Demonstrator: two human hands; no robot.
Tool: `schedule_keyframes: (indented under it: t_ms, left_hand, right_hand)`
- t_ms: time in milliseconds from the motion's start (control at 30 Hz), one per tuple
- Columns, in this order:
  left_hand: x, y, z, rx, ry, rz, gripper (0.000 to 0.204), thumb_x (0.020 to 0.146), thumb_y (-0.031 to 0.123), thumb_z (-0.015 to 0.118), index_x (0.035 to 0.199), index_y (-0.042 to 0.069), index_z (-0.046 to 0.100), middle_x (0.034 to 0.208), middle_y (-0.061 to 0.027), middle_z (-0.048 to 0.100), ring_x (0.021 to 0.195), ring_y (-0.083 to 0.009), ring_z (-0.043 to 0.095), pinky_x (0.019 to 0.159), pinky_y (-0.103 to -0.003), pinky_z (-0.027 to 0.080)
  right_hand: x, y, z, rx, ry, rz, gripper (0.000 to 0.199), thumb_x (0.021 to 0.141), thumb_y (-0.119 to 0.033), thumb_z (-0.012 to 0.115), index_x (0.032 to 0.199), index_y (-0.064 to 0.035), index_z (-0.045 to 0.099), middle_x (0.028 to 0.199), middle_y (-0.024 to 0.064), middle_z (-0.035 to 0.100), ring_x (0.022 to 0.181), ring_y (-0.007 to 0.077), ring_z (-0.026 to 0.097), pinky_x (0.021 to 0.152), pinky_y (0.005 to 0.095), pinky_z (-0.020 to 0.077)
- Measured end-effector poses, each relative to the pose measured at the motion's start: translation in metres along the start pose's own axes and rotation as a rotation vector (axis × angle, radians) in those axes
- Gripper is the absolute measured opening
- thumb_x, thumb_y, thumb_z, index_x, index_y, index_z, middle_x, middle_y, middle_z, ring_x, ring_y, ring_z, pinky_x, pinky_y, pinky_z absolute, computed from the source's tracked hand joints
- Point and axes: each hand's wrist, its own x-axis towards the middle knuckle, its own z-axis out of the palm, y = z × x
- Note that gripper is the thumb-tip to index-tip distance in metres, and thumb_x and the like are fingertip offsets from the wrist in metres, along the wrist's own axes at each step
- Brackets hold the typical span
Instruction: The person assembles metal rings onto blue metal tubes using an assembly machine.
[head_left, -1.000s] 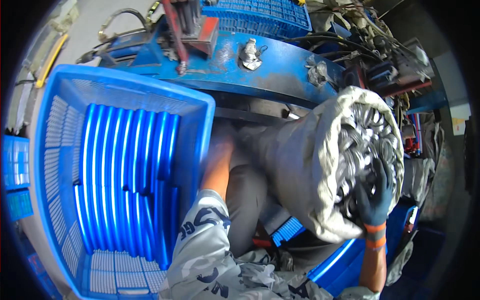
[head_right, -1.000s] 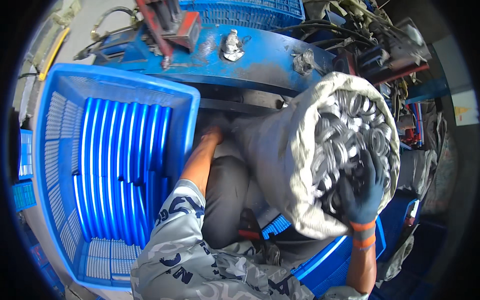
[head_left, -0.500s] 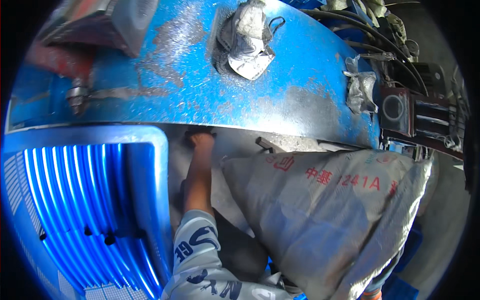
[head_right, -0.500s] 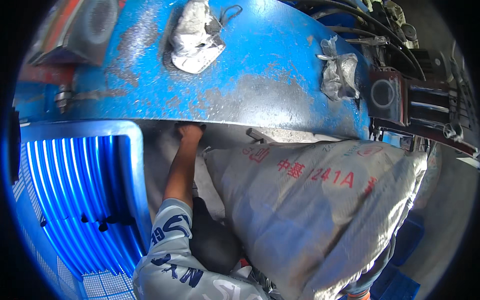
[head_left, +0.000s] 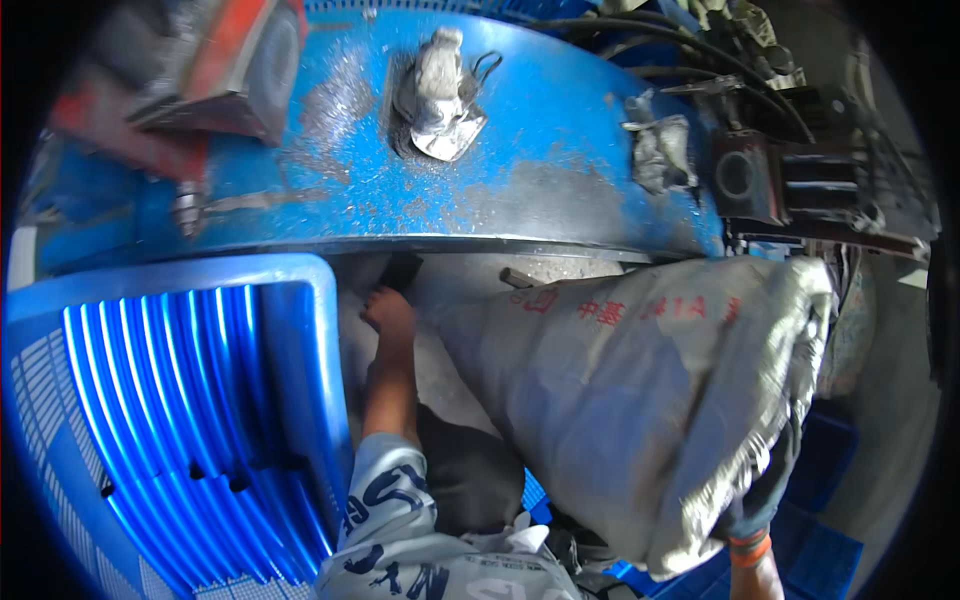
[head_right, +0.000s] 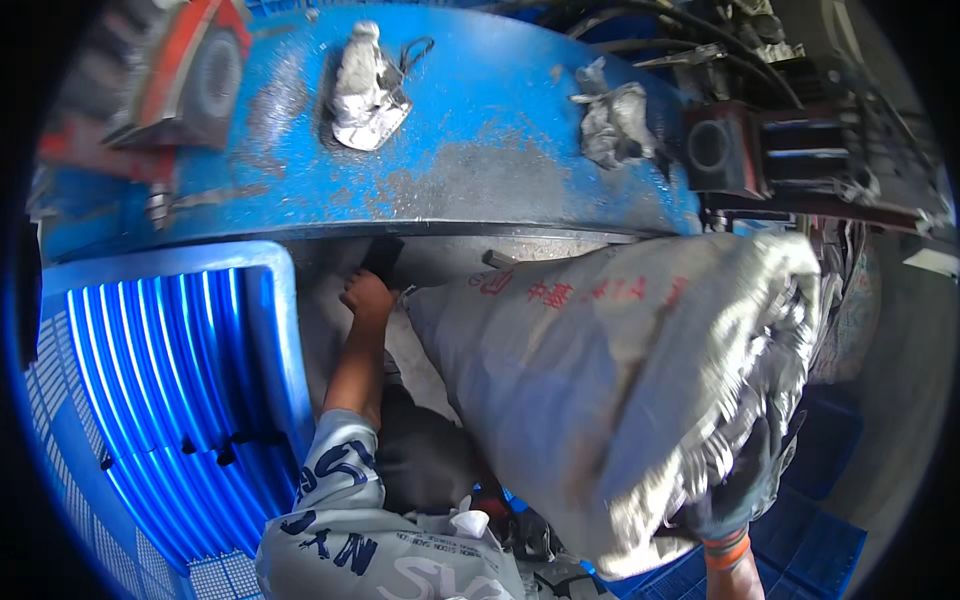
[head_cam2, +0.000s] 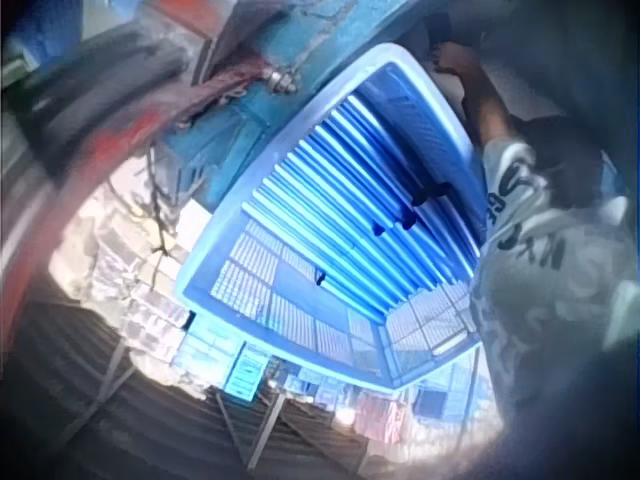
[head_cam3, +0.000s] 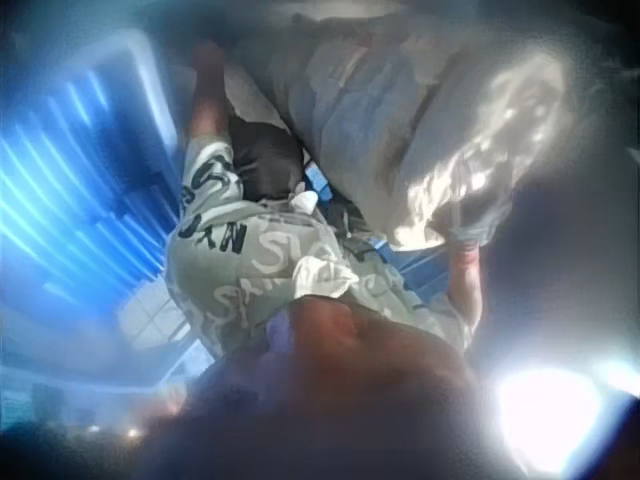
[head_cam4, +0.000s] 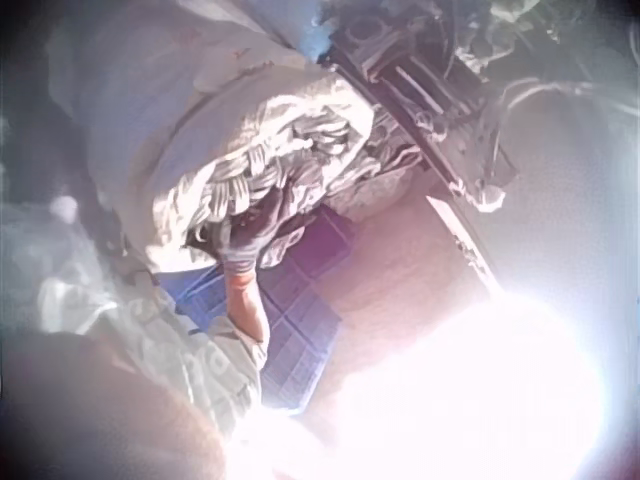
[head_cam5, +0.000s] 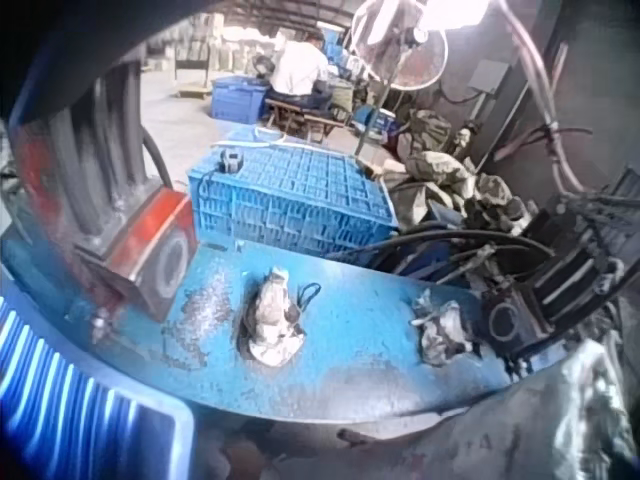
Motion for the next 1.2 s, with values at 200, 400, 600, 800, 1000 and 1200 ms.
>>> schedule_keyframes:
  t_ms: [200, 400, 600, 800, 1000, 1200]
  left_hand:
    - [-0.065, -0.040, -0.125, -0.347, -0.307, 0.403, 0.074, 0.100, 0.053, 0.081, 0.157, 0.006, 0.070, 0.157, -0.0259, 0.072, 0.147, -0.0439, 0.069, 0.121, -0.057, 0.055]
    - [-0.214, -0.079, -0.296, -1.289, -0.076, 0.449, 0.057, 0.107, 0.034, 0.084, 0.154, 0.003, 0.073, 0.146, -0.0197, 0.080, 0.137, -0.0307, 0.075, 0.118, -0.045, 0.057]
    - [-0.262, -0.371, -0.238, -0.713, 0.585, -0.030, 0.080, 0.092, 0.051, 0.094, 0.149, 0.000, 0.072, 0.154, -0.0256, 0.069, 0.143, -0.0441, 0.067, 0.122, -0.053, 0.055]
    - [-0.374, -0.477, -0.144, -0.441, 0.000, -0.210, 0.101, 0.081, 0.065, 0.096, 0.157, 0.005, 0.069, 0.162, -0.0244, 0.064, 0.147, -0.0444, 0.066, 0.121, -0.055, 0.057]
    - [-0.428, -0.492, -0.145, -0.466, 0.072, -0.199, 0.107, 0.078, 0.059, 0.101, 0.161, 0.003, 0.065, 0.164, -0.0260, 0.065, 0.151, -0.0431, 0.064, 0.124, -0.051, 0.056]
    - [-0.459, -0.479, -0.209, -0.920, 0.471, -0.013, 0.118, 0.081, 0.060, 0.104, 0.163, -0.011, 0.057, 0.155, -0.0313, 0.072, 0.145, -0.0409, 0.069, 0.125, -0.048, 0.053]
  right_hand:
    - [0.006, -0.021, -0.008, 0.075, 0.085, -0.176, 0.081, 0.089, 0.004, 0.070, 0.168, 0.0083, 0.051, 0.168, 0.0351, 0.052, 0.156, 0.0497, 0.055, 0.130, 0.0531, 0.0452]
    - [-0.024, -0.011, -0.028, 0.075, 0.191, -0.190, 0.070, 0.102, -0.006, 0.080, 0.167, 0.0003, 0.056, 0.164, 0.0283, 0.060, 0.147, 0.0467, 0.062, 0.121, 0.0504, 0.0523]
    - [-0.020, -0.006, -0.016, 0.080, 0.366, -0.296, 0.068, 0.098, -0.018, 0.090, 0.160, -0.0071, 0.065, 0.155, 0.0231, 0.069, 0.142, 0.0443, 0.068, 0.116, 0.0509, 0.0571]
    - [-0.029, 0.014, -0.009, 0.159, 0.371, -0.243, 0.059, 0.097, -0.022, 0.090, 0.152, -0.0069, 0.072, 0.154, 0.0224, 0.071, 0.137, 0.0442, 0.071, 0.113, 0.0504, 0.0587]
    - [-0.065, 0.053, -0.023, -0.099, 0.447, -0.437, 0.036, 0.100, -0.022, 0.082, 0.136, -0.0136, 0.081, 0.153, 0.0193, 0.073, 0.142, 0.0425, 0.068, 0.126, 0.0576, 0.0452]
    - [-0.095, 0.065, -0.049, 0.050, 0.482, -0.404, 0.025, 0.086, -0.020, 0.082, 0.110, -0.0202, 0.090, 0.163, 0.0211, 0.066, 0.151, 0.0456, 0.059, 0.133, 0.0722, 0.0305]
